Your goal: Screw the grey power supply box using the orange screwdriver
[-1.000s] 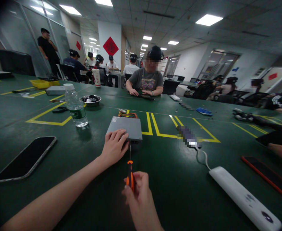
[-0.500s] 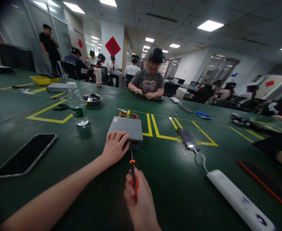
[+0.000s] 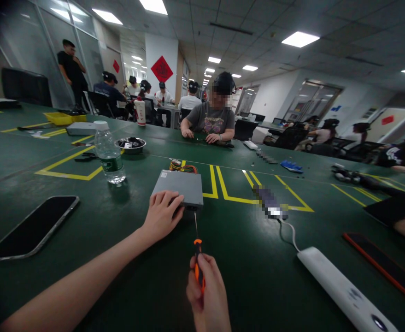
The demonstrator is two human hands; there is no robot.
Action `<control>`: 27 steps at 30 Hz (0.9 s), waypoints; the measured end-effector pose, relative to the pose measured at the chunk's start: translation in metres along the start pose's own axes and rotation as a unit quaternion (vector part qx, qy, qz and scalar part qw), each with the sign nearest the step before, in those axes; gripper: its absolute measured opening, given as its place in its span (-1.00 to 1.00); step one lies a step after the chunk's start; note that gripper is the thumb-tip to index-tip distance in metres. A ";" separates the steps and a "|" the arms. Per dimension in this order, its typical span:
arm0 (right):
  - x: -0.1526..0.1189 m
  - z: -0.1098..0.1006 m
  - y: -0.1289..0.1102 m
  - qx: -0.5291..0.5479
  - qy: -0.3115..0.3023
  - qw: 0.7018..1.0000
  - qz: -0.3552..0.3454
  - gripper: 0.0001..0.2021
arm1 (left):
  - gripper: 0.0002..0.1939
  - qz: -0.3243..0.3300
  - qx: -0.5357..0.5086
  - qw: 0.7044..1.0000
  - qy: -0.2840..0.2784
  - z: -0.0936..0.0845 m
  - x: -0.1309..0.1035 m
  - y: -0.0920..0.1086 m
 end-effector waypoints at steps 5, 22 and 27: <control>0.004 -0.008 -0.007 -0.007 0.002 1.000 -0.015 -0.66 | -0.73 0.000 0.001 1.000 0.005 0.000 0.000 0.000; 0.010 -0.013 -0.007 -0.049 0.009 0.997 -0.055 -0.67 | -0.74 0.004 -0.008 1.000 0.006 0.002 0.000 0.000; 0.003 -0.009 -0.005 -0.004 0.045 0.999 0.019 -0.71 | -0.74 0.003 -0.004 1.000 0.000 0.002 0.000 0.000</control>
Point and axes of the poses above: each hand's wrist, its own x-axis towards the middle knuckle, its own z-axis out of the palm, y = z × x, the point moved 4 cm from there along x, towards the middle knuckle, and after that the axes turned 10 degrees about x, right-handed, at the moved point
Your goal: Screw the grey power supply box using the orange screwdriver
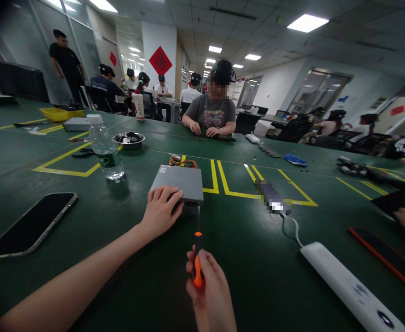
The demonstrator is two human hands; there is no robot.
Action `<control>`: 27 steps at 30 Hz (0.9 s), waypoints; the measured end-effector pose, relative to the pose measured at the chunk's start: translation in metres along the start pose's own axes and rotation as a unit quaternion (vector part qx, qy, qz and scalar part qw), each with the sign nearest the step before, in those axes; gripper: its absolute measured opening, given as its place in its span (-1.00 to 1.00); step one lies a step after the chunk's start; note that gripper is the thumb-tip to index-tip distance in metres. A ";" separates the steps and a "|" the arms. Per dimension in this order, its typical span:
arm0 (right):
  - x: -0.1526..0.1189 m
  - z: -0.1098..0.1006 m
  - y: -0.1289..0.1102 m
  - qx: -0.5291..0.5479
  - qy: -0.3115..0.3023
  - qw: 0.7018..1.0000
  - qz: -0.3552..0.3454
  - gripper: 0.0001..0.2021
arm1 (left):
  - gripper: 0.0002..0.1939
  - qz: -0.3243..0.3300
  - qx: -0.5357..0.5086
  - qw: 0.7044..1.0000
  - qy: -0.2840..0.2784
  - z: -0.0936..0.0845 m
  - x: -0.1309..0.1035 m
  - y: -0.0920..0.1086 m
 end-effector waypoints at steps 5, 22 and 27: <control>0.000 0.008 0.006 0.046 -0.018 0.998 0.043 -0.70 | -0.74 -0.004 -0.003 1.000 -0.004 0.000 0.000 0.000; -0.005 0.004 -0.002 0.138 0.029 0.987 0.074 -0.81 | -0.73 0.004 0.007 1.000 -0.002 0.001 0.000 0.000; -0.009 0.005 -0.008 0.161 0.018 0.986 0.051 -0.75 | -0.73 0.003 0.005 1.000 -0.002 0.001 0.001 0.000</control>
Point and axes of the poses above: each hand's wrist, its own x-axis towards the middle knuckle, its own z-axis out of the palm, y = z × x, the point moved 4 cm from there along x, towards the middle knuckle, and after that the axes turned 10 degrees about x, right-handed, at the moved point
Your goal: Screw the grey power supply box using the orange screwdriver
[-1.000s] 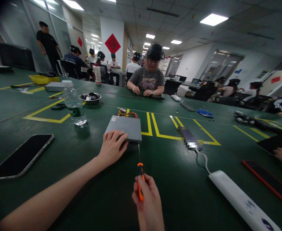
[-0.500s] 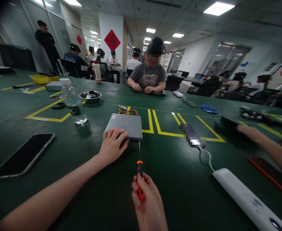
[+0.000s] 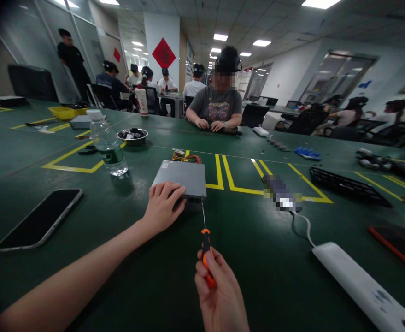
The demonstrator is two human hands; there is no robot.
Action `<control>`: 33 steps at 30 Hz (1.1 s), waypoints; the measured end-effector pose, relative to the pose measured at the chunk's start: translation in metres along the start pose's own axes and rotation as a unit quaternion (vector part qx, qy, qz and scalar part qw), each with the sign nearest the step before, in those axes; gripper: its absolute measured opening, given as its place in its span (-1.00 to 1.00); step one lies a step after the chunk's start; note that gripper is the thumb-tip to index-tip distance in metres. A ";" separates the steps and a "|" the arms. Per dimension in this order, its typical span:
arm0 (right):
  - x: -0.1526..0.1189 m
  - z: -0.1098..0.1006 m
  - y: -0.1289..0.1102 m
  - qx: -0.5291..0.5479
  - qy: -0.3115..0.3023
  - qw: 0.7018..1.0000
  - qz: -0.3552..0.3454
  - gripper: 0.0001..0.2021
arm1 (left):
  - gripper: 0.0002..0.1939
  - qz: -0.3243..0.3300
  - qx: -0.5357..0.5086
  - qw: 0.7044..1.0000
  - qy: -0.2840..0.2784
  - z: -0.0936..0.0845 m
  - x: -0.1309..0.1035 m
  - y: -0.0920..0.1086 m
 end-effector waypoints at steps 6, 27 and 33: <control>-0.002 0.002 0.002 0.024 -0.003 0.999 0.044 -0.77 | -0.74 -0.002 0.005 1.000 0.004 0.000 0.000 0.000; 0.004 -0.001 0.009 -0.034 -0.009 0.999 -0.007 -0.67 | -0.73 0.003 -0.003 1.000 0.000 0.001 -0.001 0.000; 0.003 0.000 0.009 -0.016 -0.022 1.000 0.004 -0.59 | -0.74 0.002 -0.006 1.000 0.003 0.001 0.000 -0.001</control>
Point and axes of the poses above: each hand's wrist, its own x-axis towards the middle knuckle, its own z-axis out of the palm, y = z × x, the point moved 4 cm from there along x, towards the middle knuckle, and after that the axes turned 10 degrees about x, right-handed, at the moved point
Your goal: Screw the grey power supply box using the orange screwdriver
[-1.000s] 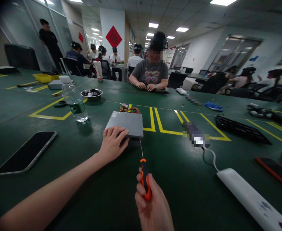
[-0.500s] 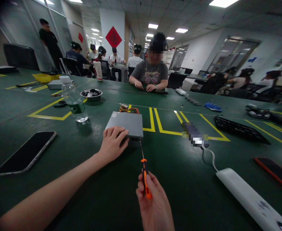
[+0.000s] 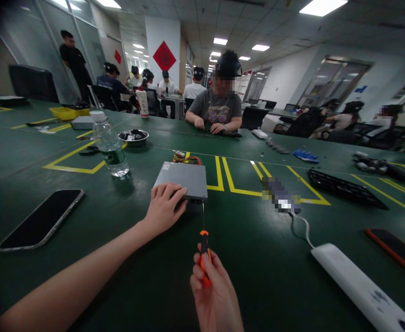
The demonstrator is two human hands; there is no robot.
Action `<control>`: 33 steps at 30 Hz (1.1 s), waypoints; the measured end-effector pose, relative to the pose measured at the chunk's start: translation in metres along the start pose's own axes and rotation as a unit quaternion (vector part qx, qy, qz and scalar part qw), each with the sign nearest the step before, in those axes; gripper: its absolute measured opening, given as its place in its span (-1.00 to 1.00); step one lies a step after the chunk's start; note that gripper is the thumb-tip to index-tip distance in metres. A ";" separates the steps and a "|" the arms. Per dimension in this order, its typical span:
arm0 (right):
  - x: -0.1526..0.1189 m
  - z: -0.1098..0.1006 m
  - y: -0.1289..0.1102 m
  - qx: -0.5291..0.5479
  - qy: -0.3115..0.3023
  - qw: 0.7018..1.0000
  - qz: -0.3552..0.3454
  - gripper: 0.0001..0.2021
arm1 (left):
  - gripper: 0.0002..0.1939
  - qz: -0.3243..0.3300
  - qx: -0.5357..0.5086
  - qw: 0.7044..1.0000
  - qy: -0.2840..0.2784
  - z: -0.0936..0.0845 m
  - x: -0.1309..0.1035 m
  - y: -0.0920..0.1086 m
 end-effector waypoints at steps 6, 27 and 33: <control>-0.001 0.001 0.003 -0.021 -0.039 0.996 0.083 -0.60 | -0.73 0.000 -0.001 1.000 -0.005 0.000 0.000 0.000; -0.007 -0.005 -0.030 -0.329 0.017 0.895 -0.302 -0.45 | -0.73 0.001 0.003 1.000 -0.007 -0.001 0.001 0.000; -0.017 0.008 -0.026 -0.552 0.008 0.686 -0.475 -0.66 | -0.73 -0.006 -0.002 1.000 -0.010 0.000 0.000 -0.001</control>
Point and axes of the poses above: each hand's wrist, its own x-axis towards the middle knuckle, its own z-axis out of the palm, y = z × x, the point moved 4 cm from there along x, towards the middle knuckle, and after that the axes turned 10 degrees about x, right-handed, at the moved point
